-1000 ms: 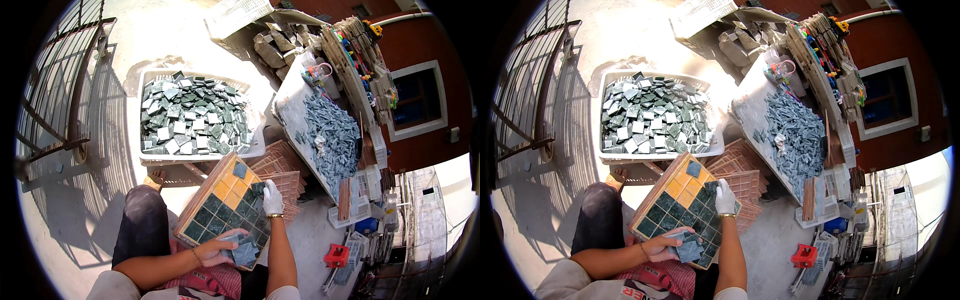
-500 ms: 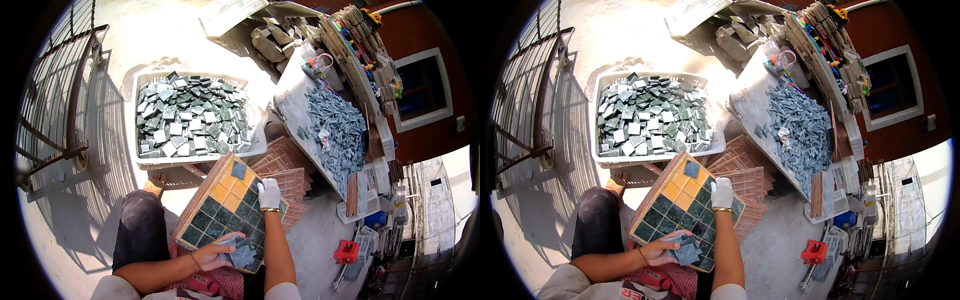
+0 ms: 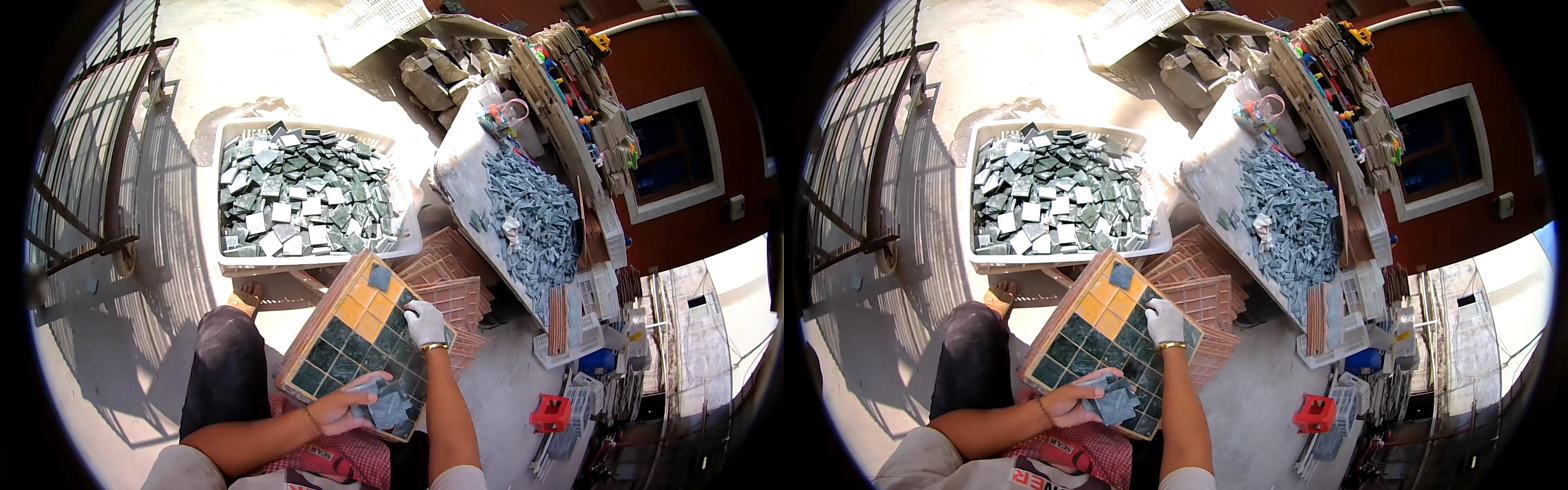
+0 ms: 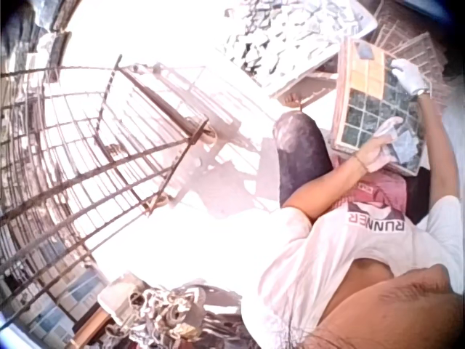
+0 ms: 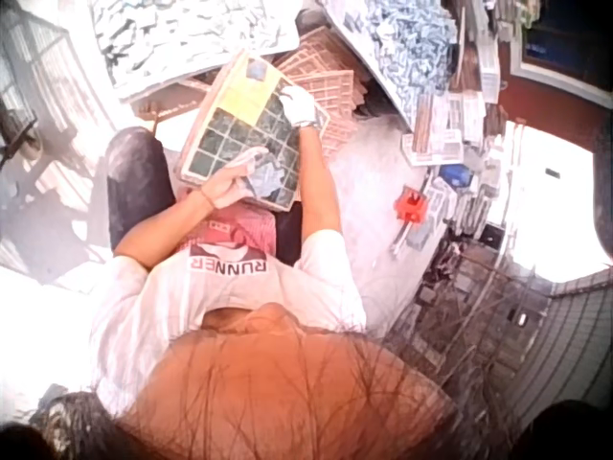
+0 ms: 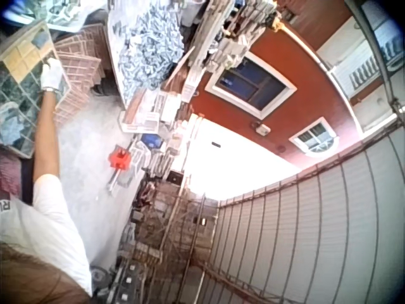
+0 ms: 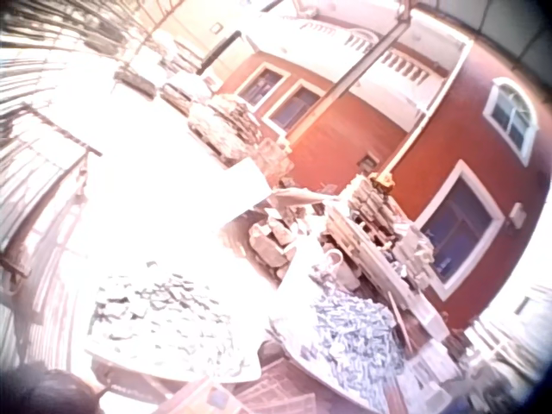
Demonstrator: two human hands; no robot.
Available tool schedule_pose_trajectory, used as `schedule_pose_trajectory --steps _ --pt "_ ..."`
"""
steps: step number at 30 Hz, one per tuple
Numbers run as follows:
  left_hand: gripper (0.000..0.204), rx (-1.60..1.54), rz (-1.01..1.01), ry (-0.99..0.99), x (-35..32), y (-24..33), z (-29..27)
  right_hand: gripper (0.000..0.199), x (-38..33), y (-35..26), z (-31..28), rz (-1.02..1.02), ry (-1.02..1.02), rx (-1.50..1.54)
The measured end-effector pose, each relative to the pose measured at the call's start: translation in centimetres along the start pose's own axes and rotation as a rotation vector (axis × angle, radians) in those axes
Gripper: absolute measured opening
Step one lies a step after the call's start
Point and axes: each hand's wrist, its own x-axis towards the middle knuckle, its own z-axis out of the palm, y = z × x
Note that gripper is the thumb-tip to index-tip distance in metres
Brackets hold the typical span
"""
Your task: The person places small green tiles into a grid frame, arranging them one by one. They handle the frame and tiles with gloved hands, occasionally adjusting the frame and picking tiles from a nearby basket.
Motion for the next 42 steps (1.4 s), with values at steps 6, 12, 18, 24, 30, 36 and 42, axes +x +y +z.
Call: schedule_pose_trajectory --steps 6,12,18,24,30,36,42 --pt "0.048 -0.006 0.037 -0.014 -0.6 0.9 0.4 0.041 2.8 -4.0 0.1 -0.152 0.122 0.029" --pt "0.049 -0.074 0.089 -0.028 -1.2 2.2 0.6 0.054 6.1 -5.7 0.1 -0.198 -0.144 -0.061" --pt "0.049 -0.081 0.101 -0.030 -1.3 2.8 0.3 0.027 6.4 -4.2 0.6 -0.365 -0.088 -0.085" --pt "0.050 -0.079 0.087 -0.012 -1.1 2.4 0.4 0.027 6.6 -0.5 -0.8 -0.084 -0.033 0.198" --pt "0.051 -0.064 0.080 0.018 -0.7 2.2 -0.2 0.031 6.0 -0.2 0.0 -0.088 -0.048 -0.022" --pt "0.051 -0.045 0.069 0.053 -0.9 2.4 0.2 0.023 5.2 -1.0 1.9 -0.133 0.065 -0.037" --pt "0.052 -0.031 0.062 0.057 -0.7 2.3 0.3 0.023 4.4 -2.2 2.0 -0.050 0.028 -0.066"
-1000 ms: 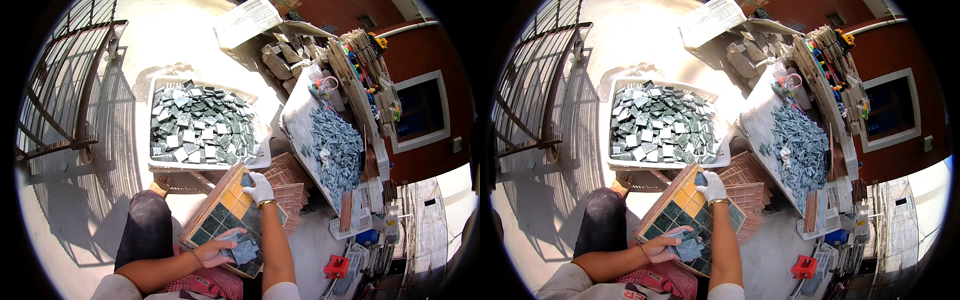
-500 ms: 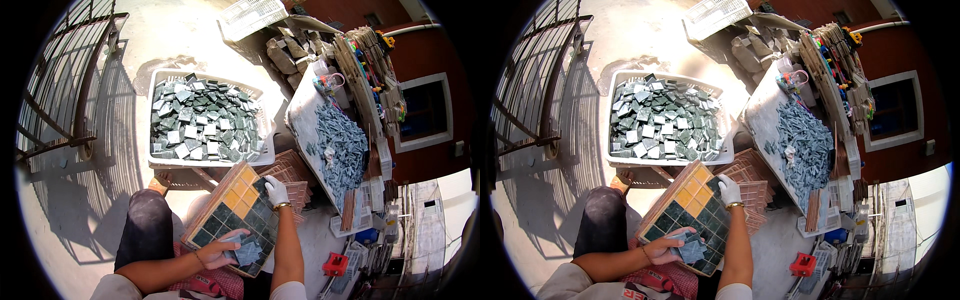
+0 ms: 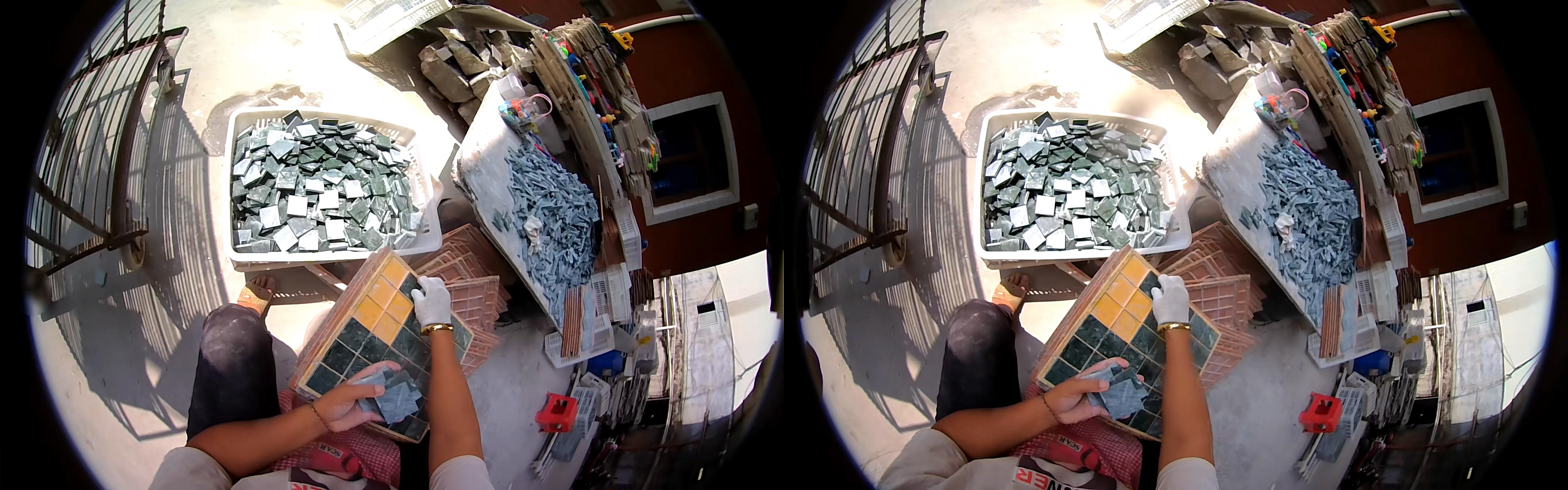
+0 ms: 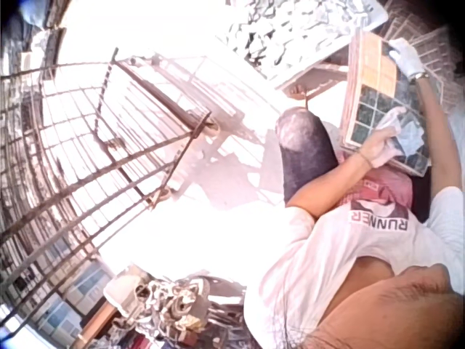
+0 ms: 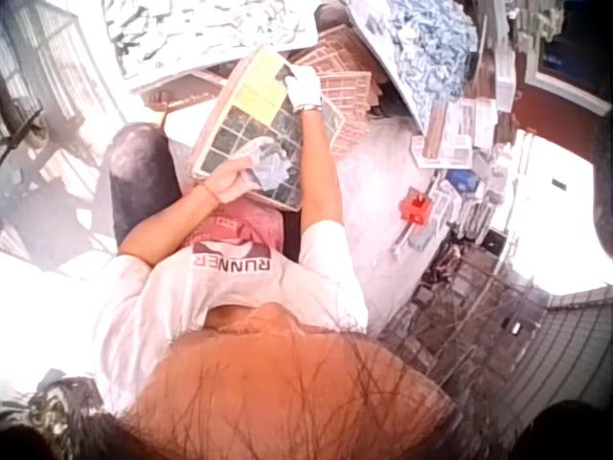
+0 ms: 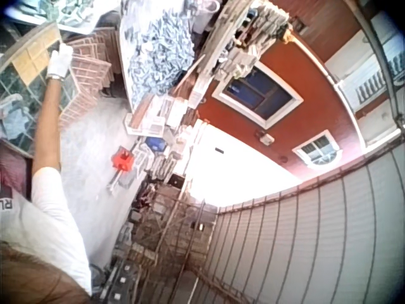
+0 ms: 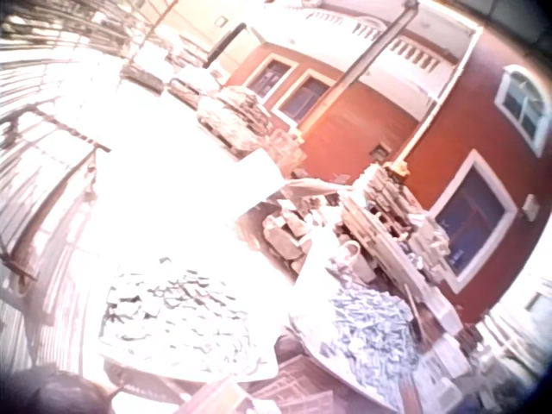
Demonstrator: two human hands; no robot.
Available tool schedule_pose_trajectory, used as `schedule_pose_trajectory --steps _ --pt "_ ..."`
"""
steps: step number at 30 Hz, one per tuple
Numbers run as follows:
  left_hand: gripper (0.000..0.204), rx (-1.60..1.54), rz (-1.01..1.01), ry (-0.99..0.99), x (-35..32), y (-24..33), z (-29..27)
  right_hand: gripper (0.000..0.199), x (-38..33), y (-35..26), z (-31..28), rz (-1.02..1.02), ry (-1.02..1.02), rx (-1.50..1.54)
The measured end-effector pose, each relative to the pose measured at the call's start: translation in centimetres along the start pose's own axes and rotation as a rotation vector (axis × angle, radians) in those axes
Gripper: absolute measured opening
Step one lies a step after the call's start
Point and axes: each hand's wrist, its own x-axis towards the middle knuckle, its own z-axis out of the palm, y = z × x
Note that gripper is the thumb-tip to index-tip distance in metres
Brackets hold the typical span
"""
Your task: The person places small green tiles into a grid frame, arranging them one by one. They handle the frame and tiles with gloved hands, occasionally adjusting the frame and picking tiles from a nearby basket.
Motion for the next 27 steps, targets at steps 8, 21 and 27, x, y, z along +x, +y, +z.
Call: schedule_pose_trajectory --steps 8,21,27 --pt "0.045 -0.039 0.093 -0.006 0.1 0.0 -0.8 0.025 -4.3 -0.2 -5.1 0.328 0.049 0.615" --pt "0.043 0.043 0.323 0.064 0.5 -0.5 -1.6 0.065 -17.7 -12.6 -8.4 -0.102 0.083 0.154" --pt "0.041 0.051 0.284 0.111 0.3 -0.1 -1.7 0.034 -18.0 -11.5 -9.8 0.356 0.091 0.796"
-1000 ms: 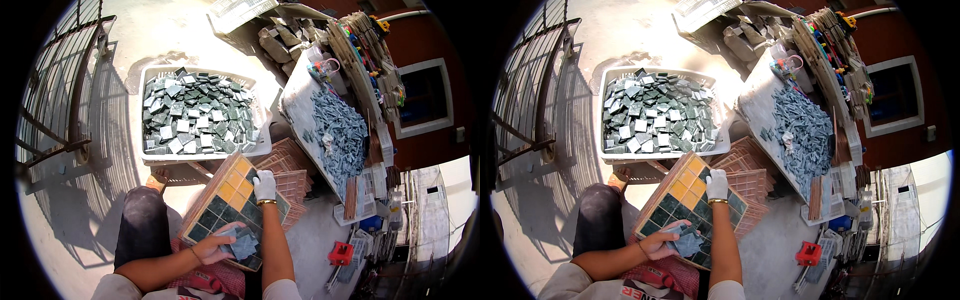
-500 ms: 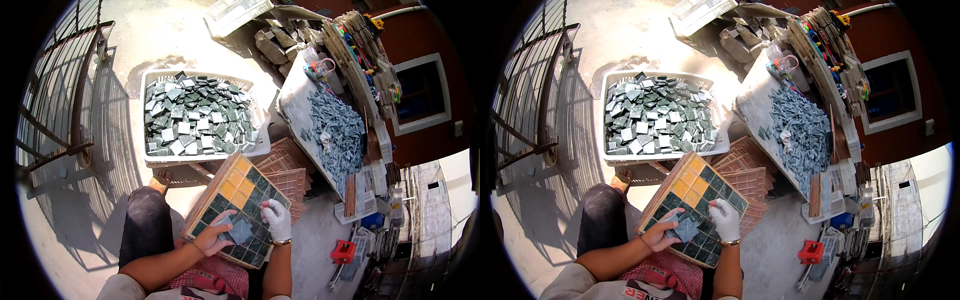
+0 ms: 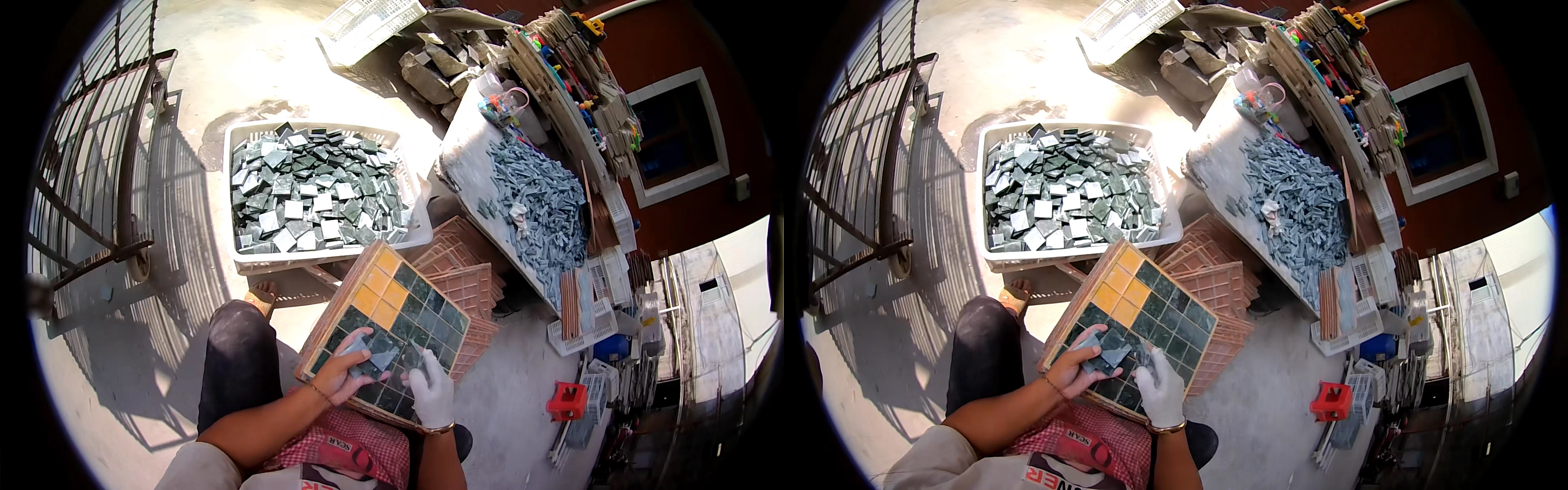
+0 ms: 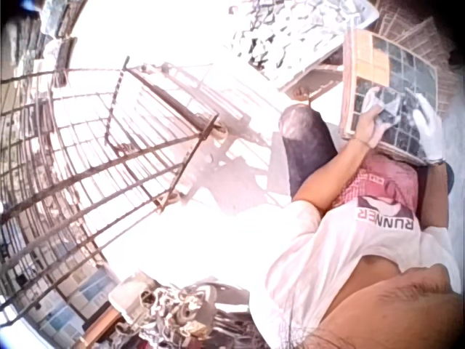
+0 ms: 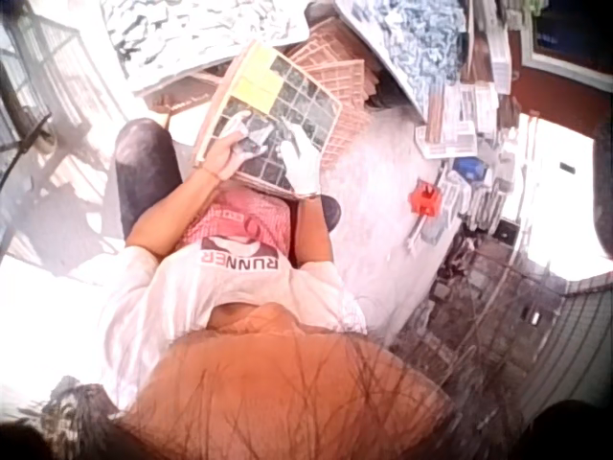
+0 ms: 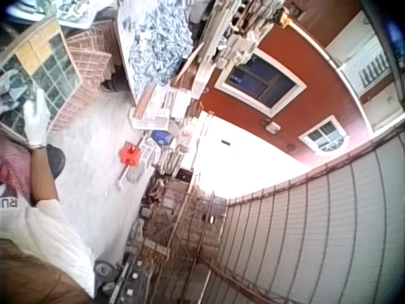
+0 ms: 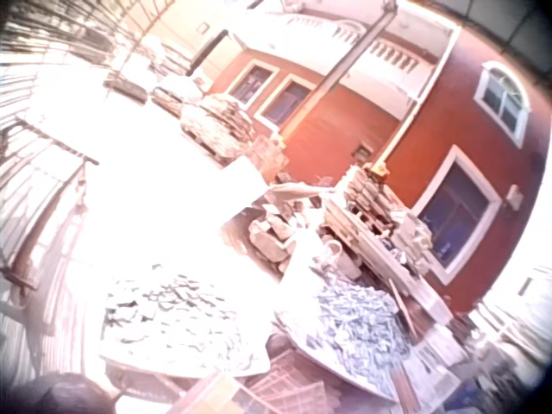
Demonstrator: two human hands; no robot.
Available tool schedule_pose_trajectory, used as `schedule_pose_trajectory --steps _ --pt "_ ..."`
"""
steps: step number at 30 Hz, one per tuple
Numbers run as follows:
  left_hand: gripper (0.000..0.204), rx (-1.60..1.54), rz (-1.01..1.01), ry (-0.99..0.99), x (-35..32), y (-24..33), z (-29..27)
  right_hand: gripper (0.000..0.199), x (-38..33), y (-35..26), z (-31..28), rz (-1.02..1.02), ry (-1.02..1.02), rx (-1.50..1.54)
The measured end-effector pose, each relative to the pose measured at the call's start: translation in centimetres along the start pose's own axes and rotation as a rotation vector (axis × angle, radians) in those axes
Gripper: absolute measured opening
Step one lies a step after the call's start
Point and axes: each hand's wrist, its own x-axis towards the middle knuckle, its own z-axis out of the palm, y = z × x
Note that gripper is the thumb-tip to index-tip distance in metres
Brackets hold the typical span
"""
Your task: The person places small green tiles into a grid frame, arranging them one by one. They handle the frame and tiles with gloved hands, occasionally adjusting the frame and picking tiles from a nearby basket.
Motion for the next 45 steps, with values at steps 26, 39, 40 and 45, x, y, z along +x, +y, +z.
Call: schedule_pose_trajectory --steps 26,39,40,45 --pt "0.046 -0.053 -0.226 -0.025 -0.2 -1.1 0.8 0.032 14.5 7.8 3.1 -0.246 -0.124 -0.603" --pt "0.053 0.136 -0.113 -0.052 -0.4 -0.5 0.5 0.054 2.3 0.9 -0.4 -0.508 -0.194 -0.619" --pt "0.053 0.144 -0.135 -0.071 -0.5 -0.6 0.6 0.055 1.9 1.2 -0.6 -0.399 -0.171 -0.548" --pt "0.051 0.188 -0.205 -0.102 -0.8 -0.9 0.6 0.055 1.1 1.1 -1.6 -0.126 -0.150 -0.340"
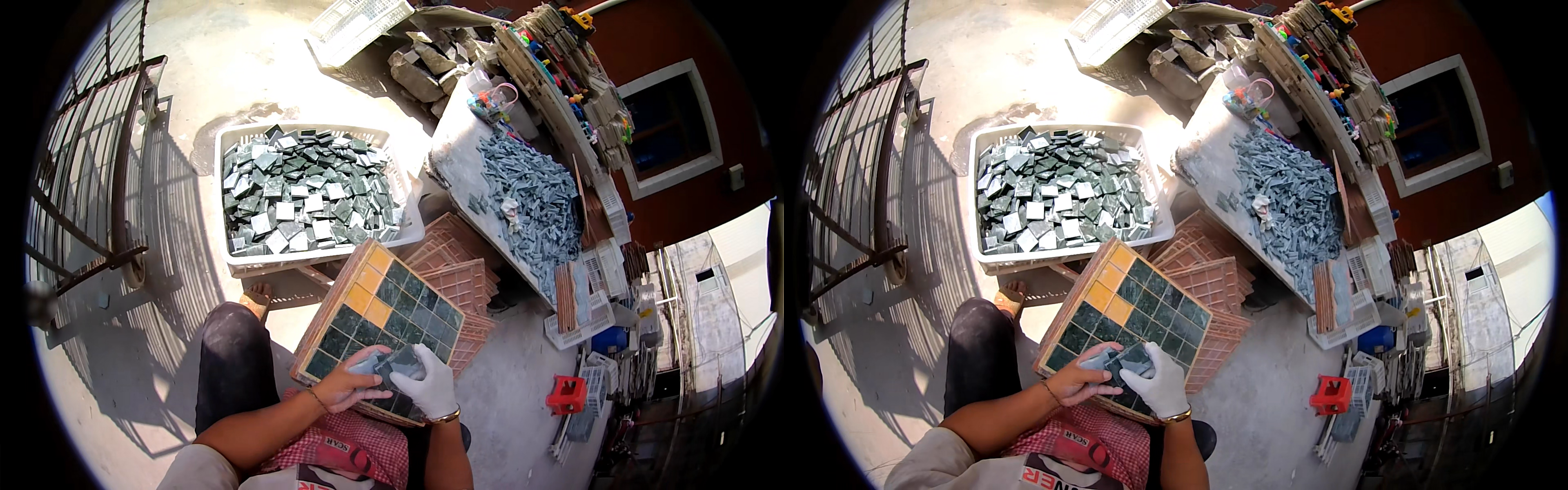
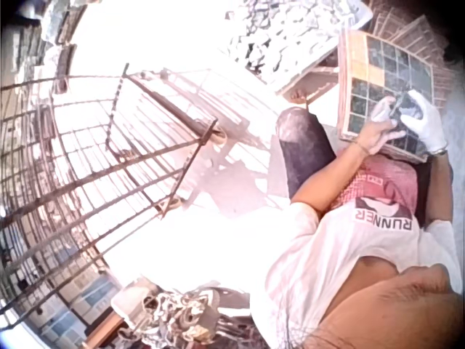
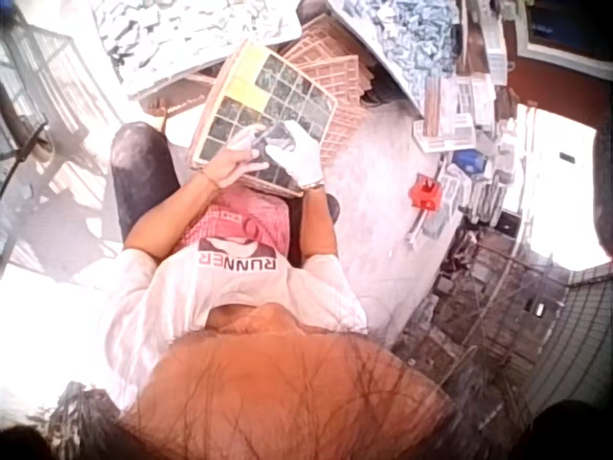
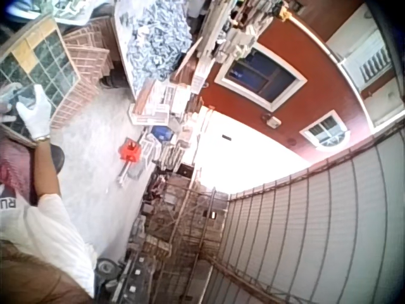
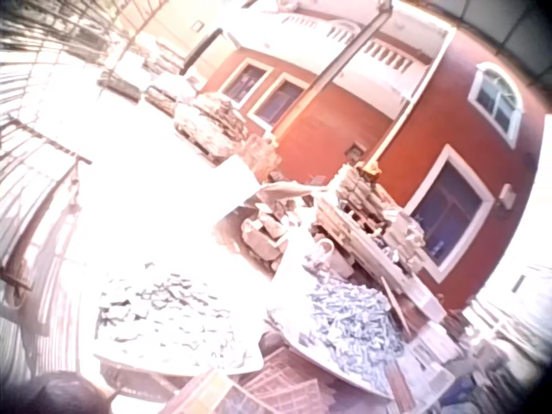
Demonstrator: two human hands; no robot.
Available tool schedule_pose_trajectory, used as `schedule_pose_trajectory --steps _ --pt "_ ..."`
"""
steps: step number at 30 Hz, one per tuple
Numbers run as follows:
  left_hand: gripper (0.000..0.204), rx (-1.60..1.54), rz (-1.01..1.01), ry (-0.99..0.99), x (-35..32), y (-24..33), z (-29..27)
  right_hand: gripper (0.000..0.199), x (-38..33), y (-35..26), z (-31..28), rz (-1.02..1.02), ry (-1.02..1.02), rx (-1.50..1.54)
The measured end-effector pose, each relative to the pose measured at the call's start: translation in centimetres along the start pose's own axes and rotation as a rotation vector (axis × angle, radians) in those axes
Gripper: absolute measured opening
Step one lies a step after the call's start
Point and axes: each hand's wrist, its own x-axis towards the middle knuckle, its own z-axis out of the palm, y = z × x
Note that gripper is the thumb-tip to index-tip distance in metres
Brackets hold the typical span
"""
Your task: The person places small green tiles into a grid frame, arranging them one by one. They handle the frame and tiles with gloved hands, occasionally adjusting the frame and picking tiles from a nearby basket.
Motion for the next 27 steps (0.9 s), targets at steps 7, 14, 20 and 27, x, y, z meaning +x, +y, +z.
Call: schedule_pose_trajectory --steps 7,14,20,27 --pt "0.048 0.076 -0.050 0.067 -0.1 0.1 -0.1 0.052 -0.1 -1.1 0.0 0.005 -0.006 -0.052" --pt "0.047 -0.009 -0.104 0.061 -0.3 0.7 0.3 0.045 3.0 4.0 0.4 0.317 -0.051 0.910" --pt "0.045 0.009 -0.185 -0.013 -0.2 0.2 0.4 0.028 8.2 7.0 2.2 0.232 0.002 0.356" --pt "0.047 -0.036 -0.201 0.000 0.2 0.0 0.2 0.019 11.4 7.3 5.1 -0.356 0.160 -0.204"
